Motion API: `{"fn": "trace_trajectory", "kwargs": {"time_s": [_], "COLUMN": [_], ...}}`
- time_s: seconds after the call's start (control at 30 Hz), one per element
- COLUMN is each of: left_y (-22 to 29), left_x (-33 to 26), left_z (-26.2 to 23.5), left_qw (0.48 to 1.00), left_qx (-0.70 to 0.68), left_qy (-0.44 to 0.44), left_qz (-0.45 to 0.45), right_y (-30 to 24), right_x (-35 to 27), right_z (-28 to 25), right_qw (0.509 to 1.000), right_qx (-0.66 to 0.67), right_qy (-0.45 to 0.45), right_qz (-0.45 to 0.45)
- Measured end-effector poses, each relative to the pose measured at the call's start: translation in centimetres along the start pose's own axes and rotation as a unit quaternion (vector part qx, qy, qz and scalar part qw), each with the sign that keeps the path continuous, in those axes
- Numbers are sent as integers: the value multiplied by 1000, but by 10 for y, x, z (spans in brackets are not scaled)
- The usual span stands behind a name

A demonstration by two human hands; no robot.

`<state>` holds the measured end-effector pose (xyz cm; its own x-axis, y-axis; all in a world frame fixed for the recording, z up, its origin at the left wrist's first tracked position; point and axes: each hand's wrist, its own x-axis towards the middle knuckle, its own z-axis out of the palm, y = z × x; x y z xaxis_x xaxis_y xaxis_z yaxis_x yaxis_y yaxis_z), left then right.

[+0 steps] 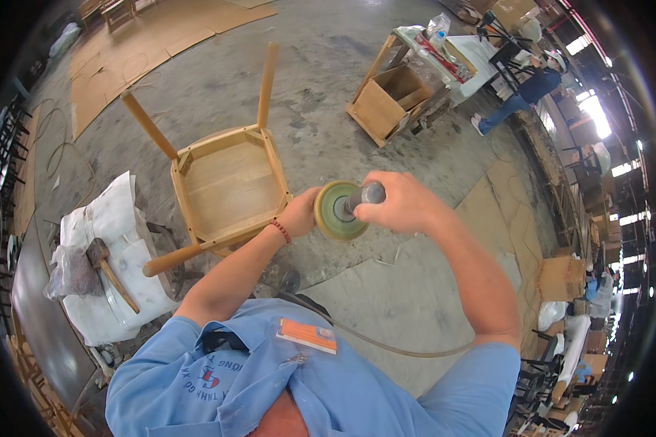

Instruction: The person pours liquid from a bottle into a small container, then uses a cloth to wipe a wooden surface. They move a wooden chair, flip it upside down, and use a power sander to smooth the chair legs.

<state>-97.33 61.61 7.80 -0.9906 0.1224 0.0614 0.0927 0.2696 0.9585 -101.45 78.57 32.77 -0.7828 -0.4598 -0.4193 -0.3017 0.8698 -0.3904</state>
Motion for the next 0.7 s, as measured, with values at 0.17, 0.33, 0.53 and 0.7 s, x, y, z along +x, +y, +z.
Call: {"fn": "trace_trajectory", "kwargs": {"time_s": [0.17,0.33,0.53,0.7], "left_y": [15,10,-8,-30], "left_x": [10,13,38,74], "left_z": [4,-14,-37,-100], "left_qw": [996,991,967,945], "left_qx": [23,9,4,41], "left_qy": [-42,-93,-237,-314], "left_qz": [-74,-98,-89,-82], "right_y": [52,45,11,13], "right_x": [23,20,49,112], "right_z": [-33,-47,-37,-75], "right_qw": [992,999,996,993], "right_qx": [-67,5,-17,-57], "right_qy": [100,21,-81,99], "right_qz": [37,32,-31,20]}}
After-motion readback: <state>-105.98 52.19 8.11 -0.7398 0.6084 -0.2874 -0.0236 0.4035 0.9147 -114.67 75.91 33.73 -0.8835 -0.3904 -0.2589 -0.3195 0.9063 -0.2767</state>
